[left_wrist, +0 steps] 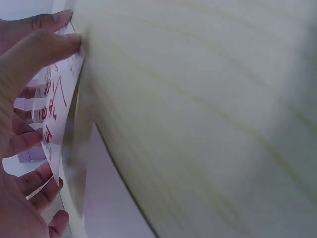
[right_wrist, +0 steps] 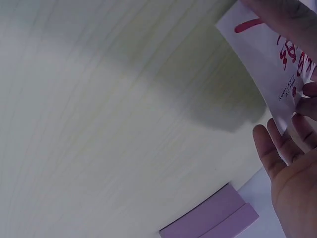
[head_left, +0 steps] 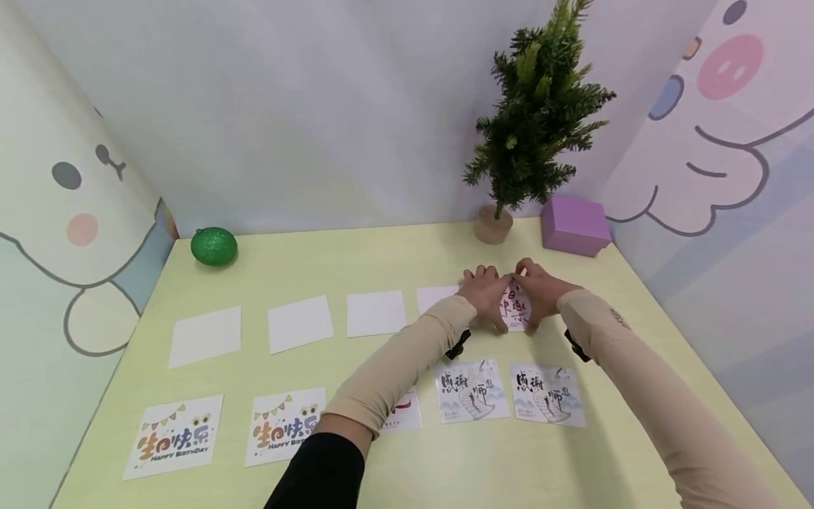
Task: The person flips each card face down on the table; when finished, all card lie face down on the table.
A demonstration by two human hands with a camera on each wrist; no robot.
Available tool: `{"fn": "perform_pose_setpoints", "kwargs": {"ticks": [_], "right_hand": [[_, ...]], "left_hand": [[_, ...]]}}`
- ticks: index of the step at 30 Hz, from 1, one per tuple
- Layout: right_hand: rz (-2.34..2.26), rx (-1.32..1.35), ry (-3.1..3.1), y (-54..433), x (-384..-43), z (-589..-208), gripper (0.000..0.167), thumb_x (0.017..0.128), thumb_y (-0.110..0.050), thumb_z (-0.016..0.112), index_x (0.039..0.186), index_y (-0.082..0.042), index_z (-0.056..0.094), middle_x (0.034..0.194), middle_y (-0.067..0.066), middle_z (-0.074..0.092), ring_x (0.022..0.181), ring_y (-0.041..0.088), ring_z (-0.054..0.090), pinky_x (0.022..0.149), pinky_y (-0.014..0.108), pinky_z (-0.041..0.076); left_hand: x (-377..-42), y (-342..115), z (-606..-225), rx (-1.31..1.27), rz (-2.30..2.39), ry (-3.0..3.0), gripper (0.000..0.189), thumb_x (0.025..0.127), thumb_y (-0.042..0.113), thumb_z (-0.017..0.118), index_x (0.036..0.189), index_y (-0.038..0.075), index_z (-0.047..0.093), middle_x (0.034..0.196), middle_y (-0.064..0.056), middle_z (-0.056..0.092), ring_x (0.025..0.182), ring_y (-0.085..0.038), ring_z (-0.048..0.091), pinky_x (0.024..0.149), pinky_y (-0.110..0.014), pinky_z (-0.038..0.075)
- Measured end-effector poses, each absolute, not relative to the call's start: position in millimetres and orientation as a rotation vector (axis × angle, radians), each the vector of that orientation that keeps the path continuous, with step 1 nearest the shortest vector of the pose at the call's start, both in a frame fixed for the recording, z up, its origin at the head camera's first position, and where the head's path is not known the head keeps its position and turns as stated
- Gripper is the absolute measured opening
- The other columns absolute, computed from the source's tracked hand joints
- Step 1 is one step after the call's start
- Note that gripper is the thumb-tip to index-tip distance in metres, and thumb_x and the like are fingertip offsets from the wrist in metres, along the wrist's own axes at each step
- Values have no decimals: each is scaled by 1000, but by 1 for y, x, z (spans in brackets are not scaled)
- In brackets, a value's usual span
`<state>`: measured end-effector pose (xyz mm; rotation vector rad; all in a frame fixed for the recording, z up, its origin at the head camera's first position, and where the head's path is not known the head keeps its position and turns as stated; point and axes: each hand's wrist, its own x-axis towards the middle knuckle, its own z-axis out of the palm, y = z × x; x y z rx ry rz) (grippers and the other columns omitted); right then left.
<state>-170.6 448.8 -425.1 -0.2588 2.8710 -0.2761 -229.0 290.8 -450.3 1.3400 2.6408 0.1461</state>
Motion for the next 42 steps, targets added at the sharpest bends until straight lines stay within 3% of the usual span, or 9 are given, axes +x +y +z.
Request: {"fn": "perform_pose_setpoints", "kwargs": {"ticks": [5, 13, 19, 24, 27, 30, 34, 38, 42], "right_hand": [[-156, -316, 2917, 448, -164, -425, 119, 42, -28, 94, 141, 6, 38, 132, 24, 33, 113, 39, 42, 95, 55, 45], [-244, -514, 3027, 445, -160, -424, 133, 48, -31, 91, 148, 10, 14, 129, 29, 39, 115, 45, 42, 97, 57, 42], [-364, -458, 3006, 442, -159, -415, 135, 56, -34, 90, 152, 3, 3, 136, 31, 31, 123, 45, 37, 98, 58, 42], [-609, -260, 2949, 448, -158, -407, 142, 59, -34, 91, 154, -14, -12, 152, 28, 19, 138, 47, 28, 104, 63, 34], [-753, -238, 2904, 453, -158, -409, 142, 61, -27, 92, 153, -21, -16, 156, 24, 21, 141, 46, 25, 106, 63, 32], [-876, -281, 2841, 453, -157, -413, 140, 62, -22, 91, 154, -21, -15, 157, 24, 23, 142, 45, 26, 106, 61, 33], [-981, -287, 2790, 452, -155, -417, 134, 65, -18, 89, 155, -19, -9, 157, 25, 21, 143, 44, 24, 106, 62, 33], [-1001, -288, 2802, 453, -154, -416, 117, 66, -14, 87, 153, -14, 9, 153, 25, 30, 141, 46, 28, 103, 64, 35], [-842, -312, 2882, 456, -153, -416, 94, 62, -21, 89, 138, -13, 36, 141, 17, 45, 129, 43, 45, 96, 60, 42]], "left_hand": [[-230, 289, -452, 1354, 148, 2657, 113, 54, 58, 86, 149, 27, 31, 127, 1, 49, 116, -17, 42, 91, -37, 33], [-230, 289, -452, 1384, 289, 2674, 126, 53, 73, 78, 153, 19, 23, 148, 4, 39, 130, -13, 39, 90, -39, 35], [-235, 288, -450, 1380, 366, 2662, 127, 56, 74, 76, 155, 21, 15, 144, 5, 41, 126, -13, 42, 91, -40, 34], [-240, 279, -442, 1352, 672, 2562, 120, 60, 60, 84, 154, 32, 14, 130, 0, 45, 112, -13, 47, 85, -35, 37], [-243, 276, -439, 1339, 918, 2410, 107, 64, 47, 86, 149, 28, 24, 131, -3, 43, 112, -13, 47, 91, -31, 40], [-245, 275, -439, 1328, 1119, 2251, 92, 67, 36, 87, 136, 15, 31, 133, -8, 42, 122, -16, 46, 99, -27, 41], [-245, 274, -441, 1284, 1285, 2113, 85, 68, 29, 88, 126, 7, 29, 132, -7, 42, 131, -20, 43, 106, -27, 39], [-247, 269, -441, 1257, 1285, 2088, 84, 68, 28, 88, 125, 11, 28, 130, -2, 41, 129, -19, 44, 107, -29, 38], [-247, 265, -440, 1305, 1085, 2223, 86, 66, 43, 88, 126, 17, 32, 128, 0, 47, 124, -17, 47, 101, -32, 39]]}}
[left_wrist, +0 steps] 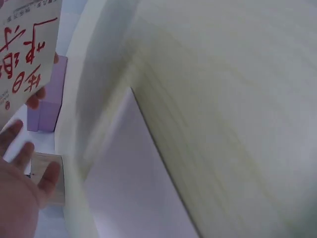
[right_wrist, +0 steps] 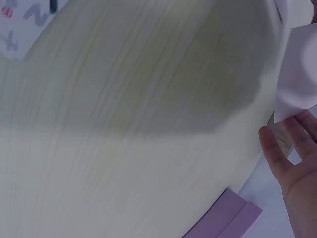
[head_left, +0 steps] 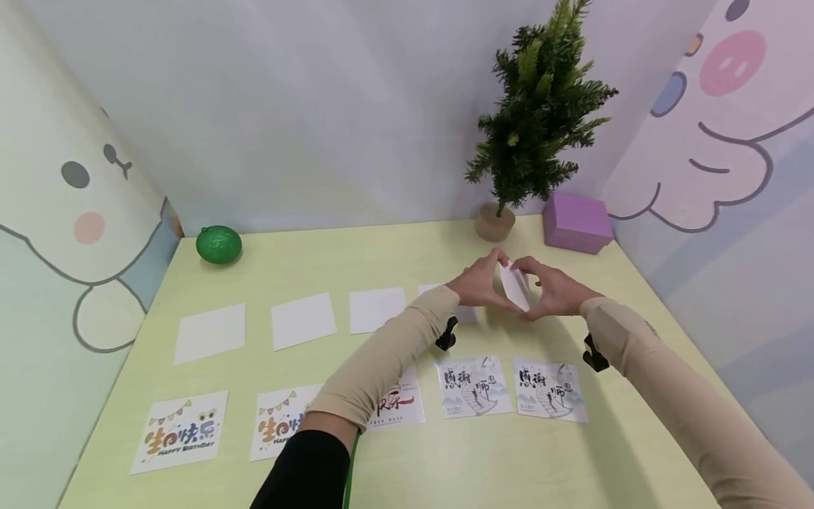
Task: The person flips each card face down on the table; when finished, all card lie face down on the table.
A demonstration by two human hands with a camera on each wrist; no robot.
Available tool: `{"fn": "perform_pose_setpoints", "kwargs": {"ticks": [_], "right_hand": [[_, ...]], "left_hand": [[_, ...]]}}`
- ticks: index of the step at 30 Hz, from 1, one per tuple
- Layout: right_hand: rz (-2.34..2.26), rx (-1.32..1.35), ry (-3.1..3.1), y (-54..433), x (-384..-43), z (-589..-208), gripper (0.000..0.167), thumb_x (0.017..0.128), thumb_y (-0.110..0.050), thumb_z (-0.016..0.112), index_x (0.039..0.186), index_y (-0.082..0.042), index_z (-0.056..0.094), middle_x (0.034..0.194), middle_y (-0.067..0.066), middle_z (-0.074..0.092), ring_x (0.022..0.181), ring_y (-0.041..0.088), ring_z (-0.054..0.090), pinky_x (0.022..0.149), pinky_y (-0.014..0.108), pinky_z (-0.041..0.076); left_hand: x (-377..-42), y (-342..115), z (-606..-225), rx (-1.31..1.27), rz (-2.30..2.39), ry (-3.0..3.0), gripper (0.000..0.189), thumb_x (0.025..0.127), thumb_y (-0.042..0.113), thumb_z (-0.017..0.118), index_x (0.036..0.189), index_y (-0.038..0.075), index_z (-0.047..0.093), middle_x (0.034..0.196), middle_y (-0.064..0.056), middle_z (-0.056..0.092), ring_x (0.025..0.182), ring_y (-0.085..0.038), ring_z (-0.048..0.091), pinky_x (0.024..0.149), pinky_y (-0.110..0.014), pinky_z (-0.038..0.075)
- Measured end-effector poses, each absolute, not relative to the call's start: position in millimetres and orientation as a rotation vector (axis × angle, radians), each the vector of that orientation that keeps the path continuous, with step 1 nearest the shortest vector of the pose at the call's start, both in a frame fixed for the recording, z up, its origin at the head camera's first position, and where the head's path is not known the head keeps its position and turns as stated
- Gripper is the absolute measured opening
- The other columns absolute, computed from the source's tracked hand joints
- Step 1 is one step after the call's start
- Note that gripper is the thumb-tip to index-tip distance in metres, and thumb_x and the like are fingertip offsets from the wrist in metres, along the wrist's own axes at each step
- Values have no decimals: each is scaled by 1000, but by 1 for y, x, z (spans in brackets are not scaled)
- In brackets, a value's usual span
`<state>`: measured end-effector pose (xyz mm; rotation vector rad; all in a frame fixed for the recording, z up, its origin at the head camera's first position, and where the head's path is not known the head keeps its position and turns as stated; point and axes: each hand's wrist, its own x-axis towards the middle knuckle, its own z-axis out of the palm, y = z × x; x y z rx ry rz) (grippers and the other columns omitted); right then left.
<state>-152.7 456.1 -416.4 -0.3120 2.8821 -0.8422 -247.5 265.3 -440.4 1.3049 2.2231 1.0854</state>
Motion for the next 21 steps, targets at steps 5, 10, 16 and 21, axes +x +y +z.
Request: {"fn": "perform_pose_setpoints", "kwargs": {"ticks": [5, 10, 16, 21], "right_hand": [[-510, -440, 2965, 458, -154, -425, 87, 55, -40, 92, 126, -11, 52, 135, 20, 51, 120, 41, 50, 96, 56, 42], [-375, -416, 2930, 462, -153, -433, 87, 53, -48, 91, 124, -11, 56, 140, 26, 47, 128, 47, 43, 102, 62, 36], [-347, -369, 2859, 463, -154, -437, 90, 58, -54, 87, 130, -14, 52, 148, 27, 36, 133, 51, 35, 102, 68, 31], [-367, -398, 2898, 453, -153, -439, 102, 58, -59, 84, 139, -11, 45, 150, 26, 33, 135, 50, 32, 103, 68, 31]], "left_hand": [[-253, 258, -440, 1395, 836, 2386, 96, 62, 55, 85, 135, 18, 37, 136, 3, 48, 131, -19, 40, 99, -42, 37], [-256, 249, -439, 1413, 754, 2406, 96, 64, 53, 85, 138, 19, 35, 144, 0, 43, 137, -23, 35, 102, -48, 36], [-256, 238, -438, 1374, 700, 2423, 94, 66, 53, 83, 139, 18, 35, 148, -2, 39, 140, -25, 32, 104, -50, 35], [-255, 226, -435, 1406, 612, 2443, 102, 66, 58, 81, 145, 17, 31, 153, -3, 34, 143, -24, 28, 105, -47, 34]]}}
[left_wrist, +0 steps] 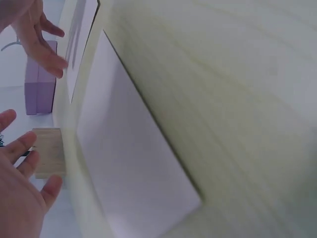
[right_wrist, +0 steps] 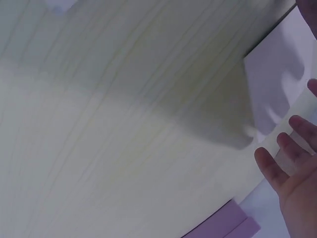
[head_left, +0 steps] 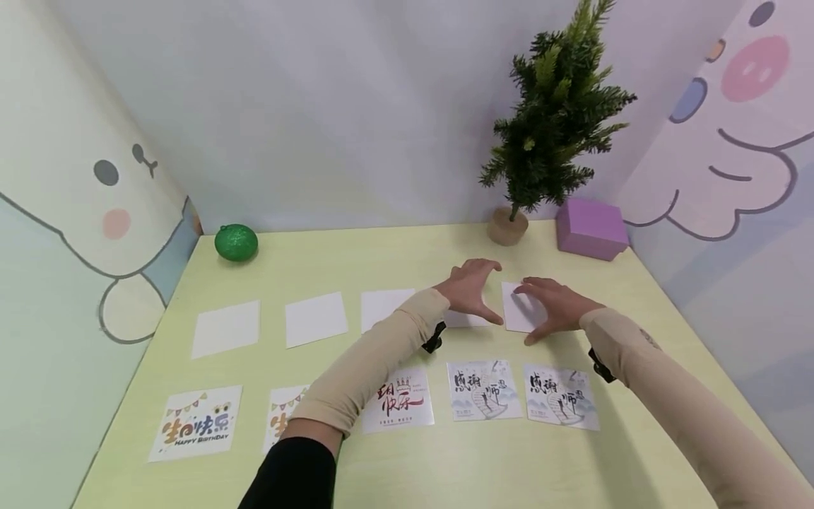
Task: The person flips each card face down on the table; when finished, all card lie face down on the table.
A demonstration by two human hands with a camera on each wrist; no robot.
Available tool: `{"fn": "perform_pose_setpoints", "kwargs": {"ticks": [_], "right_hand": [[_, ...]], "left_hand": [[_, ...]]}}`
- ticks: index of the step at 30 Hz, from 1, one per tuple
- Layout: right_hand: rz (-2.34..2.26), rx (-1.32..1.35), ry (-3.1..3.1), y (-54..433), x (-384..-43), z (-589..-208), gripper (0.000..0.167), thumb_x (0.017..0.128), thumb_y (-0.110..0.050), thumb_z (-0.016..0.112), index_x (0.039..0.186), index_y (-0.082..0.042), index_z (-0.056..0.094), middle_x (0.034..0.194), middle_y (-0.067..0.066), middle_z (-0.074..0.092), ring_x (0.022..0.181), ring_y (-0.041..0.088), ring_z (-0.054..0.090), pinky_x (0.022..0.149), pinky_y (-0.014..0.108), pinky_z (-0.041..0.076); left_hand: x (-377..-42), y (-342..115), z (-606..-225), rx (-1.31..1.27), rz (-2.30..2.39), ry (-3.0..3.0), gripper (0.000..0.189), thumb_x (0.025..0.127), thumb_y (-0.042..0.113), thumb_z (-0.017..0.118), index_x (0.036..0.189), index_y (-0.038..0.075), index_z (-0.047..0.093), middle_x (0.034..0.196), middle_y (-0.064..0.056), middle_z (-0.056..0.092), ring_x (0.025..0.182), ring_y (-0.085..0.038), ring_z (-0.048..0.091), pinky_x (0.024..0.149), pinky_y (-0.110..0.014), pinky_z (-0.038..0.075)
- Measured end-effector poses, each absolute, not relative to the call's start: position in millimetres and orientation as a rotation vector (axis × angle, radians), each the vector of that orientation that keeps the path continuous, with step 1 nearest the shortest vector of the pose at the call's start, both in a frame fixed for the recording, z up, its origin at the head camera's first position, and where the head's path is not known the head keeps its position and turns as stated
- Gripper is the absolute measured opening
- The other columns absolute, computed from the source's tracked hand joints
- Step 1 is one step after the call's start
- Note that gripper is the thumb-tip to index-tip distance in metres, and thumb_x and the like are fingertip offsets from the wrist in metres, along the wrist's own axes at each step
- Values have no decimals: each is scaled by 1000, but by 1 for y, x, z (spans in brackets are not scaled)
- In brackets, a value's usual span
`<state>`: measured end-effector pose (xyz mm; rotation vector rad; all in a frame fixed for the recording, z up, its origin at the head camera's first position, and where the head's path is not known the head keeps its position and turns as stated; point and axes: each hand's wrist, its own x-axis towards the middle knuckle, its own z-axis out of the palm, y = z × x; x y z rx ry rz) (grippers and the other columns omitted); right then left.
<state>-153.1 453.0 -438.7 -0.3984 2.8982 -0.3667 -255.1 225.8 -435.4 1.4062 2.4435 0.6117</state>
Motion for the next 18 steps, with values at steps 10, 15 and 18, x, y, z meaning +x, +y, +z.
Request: {"fn": "perform_pose_setpoints", "kwargs": {"ticks": [10, 15, 18], "right_hand": [[-485, -601, 2960, 335, -187, -420, 123, 62, -63, 81, 151, -2, 23, 152, 25, 31, 140, 43, 28, 109, 64, 25], [-465, -642, 2947, 263, -203, -421, 124, 63, -63, 80, 152, -3, 20, 152, 24, 32, 139, 41, 32, 110, 61, 28], [-467, -652, 2970, 215, -209, -429, 120, 65, -64, 78, 151, -1, 23, 150, 24, 35, 137, 40, 37, 109, 58, 32]], "left_hand": [[-258, 88, -411, 1284, 445, 2623, 123, 58, 70, 78, 153, 15, 22, 159, -9, 25, 149, -25, 18, 113, -53, 24], [-255, 2, -405, 1142, 412, 2714, 126, 55, 66, 83, 153, 14, 23, 159, -12, 23, 149, -28, 15, 112, -58, 24], [-246, -49, -406, 1054, 397, 2738, 127, 52, 60, 87, 152, 13, 24, 159, -13, 23, 149, -30, 15, 112, -60, 23]]}}
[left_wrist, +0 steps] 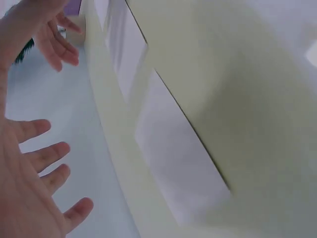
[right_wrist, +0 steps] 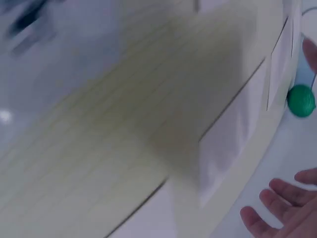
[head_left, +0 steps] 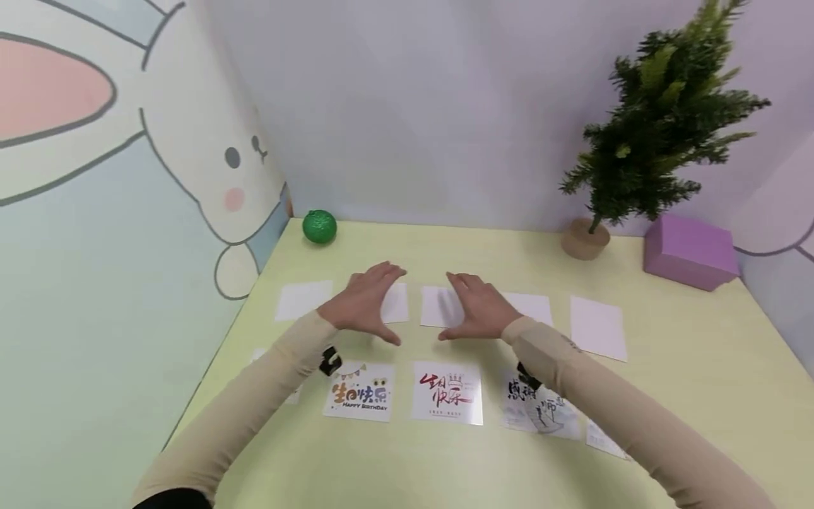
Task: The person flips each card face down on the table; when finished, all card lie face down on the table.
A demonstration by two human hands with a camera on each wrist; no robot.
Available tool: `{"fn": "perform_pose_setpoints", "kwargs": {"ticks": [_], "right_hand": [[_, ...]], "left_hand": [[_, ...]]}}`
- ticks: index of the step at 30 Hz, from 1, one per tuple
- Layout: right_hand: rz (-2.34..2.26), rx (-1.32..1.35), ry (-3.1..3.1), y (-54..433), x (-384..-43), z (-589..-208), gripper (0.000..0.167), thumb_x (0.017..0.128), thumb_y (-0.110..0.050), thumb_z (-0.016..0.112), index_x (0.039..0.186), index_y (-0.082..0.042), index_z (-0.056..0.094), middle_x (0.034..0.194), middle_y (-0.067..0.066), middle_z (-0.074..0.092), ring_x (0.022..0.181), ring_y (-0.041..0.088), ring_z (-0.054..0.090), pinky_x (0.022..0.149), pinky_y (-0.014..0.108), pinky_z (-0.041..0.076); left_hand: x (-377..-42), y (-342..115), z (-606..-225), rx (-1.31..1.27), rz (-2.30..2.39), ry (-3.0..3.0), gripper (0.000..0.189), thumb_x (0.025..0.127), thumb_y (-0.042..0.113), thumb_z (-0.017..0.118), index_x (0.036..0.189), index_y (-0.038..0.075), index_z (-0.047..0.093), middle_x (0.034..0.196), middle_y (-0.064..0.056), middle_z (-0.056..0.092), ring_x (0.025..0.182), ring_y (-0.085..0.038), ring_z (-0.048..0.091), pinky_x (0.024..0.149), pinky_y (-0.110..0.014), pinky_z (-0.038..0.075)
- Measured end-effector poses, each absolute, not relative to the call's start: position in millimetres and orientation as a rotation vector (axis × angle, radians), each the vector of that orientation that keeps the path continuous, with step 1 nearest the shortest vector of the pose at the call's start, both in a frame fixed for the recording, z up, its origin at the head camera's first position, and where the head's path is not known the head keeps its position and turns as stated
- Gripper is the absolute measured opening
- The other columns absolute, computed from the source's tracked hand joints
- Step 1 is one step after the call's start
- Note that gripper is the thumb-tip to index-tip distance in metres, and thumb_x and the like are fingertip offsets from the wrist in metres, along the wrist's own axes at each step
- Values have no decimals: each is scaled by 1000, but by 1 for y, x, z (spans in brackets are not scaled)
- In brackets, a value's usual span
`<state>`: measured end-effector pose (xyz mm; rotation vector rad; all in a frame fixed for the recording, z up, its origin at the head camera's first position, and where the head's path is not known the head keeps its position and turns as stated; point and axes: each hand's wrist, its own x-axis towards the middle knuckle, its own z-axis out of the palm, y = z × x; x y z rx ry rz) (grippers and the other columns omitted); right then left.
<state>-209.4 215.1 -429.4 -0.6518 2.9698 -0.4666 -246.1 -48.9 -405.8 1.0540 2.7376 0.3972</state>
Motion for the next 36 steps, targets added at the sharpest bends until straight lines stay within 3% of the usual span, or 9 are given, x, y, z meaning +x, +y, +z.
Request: {"fn": "perform_pose_setpoints", "kwargs": {"ticks": [5, 11, 17, 22, 26, 31, 36], "right_hand": [[-407, -747, 2989, 131, -215, -441, 115, 66, -70, 73, 149, -2, 31, 147, 19, 41, 134, 35, 42, 107, 52, 38], [-241, -889, 2940, 44, -200, -440, 109, 64, -76, 69, 142, -6, 43, 141, 11, 48, 129, 27, 46, 104, 46, 41], [-72, -1013, 2888, -15, -176, -455, 99, 62, -81, 66, 130, -10, 54, 123, 4, 57, 110, 19, 52, 87, 35, 47], [15, -1024, 2898, -40, -164, -465, 107, 61, -83, 64, 136, -9, 49, 123, 4, 55, 111, 19, 50, 86, 34, 45], [26, -998, 2936, -47, -164, -469, 109, 60, -84, 65, 136, -7, 49, 118, 5, 57, 104, 18, 50, 82, 31, 44], [-13, -963, 2914, -51, -166, -467, 98, 59, -79, 71, 127, -10, 55, 105, 4, 54, 92, 17, 44, 77, 30, 41], [-149, -961, 2844, -54, -166, -462, 81, 60, -65, 81, 114, -9, 56, 105, 5, 44, 87, 15, 40, 73, 23, 40]], "left_hand": [[-220, -129, -412, 888, 418, 2766, 127, 47, 45, 94, 151, 11, 27, 158, -15, 25, 148, -33, 17, 113, -63, 19], [-191, -198, -425, 811, 248, 2852, 123, 41, 36, 97, 145, 9, 37, 149, -16, 37, 139, -37, 30, 102, -62, 32], [-174, -235, -441, 714, 210, 2821, 120, 39, 33, 98, 141, 3, 42, 144, -19, 43, 132, -39, 40, 95, -64, 37], [-173, -247, -451, 681, 230, 2783, 119, 41, 33, 98, 141, -3, 42, 143, -22, 42, 130, -41, 41, 97, -64, 39], [-174, -249, -455, 756, 243, 2811, 117, 39, 35, 97, 135, -6, 46, 136, -20, 47, 120, -37, 46, 96, -55, 44], [-177, -249, -458, 849, 237, 2845, 113, 34, 38, 97, 128, -5, 51, 124, -14, 53, 106, -30, 50, 92, -45, 47], [-180, -249, -460, 850, 236, 2835, 112, 35, 38, 98, 127, -5, 51, 122, -13, 53, 106, -29, 50, 91, -44, 47]]}}
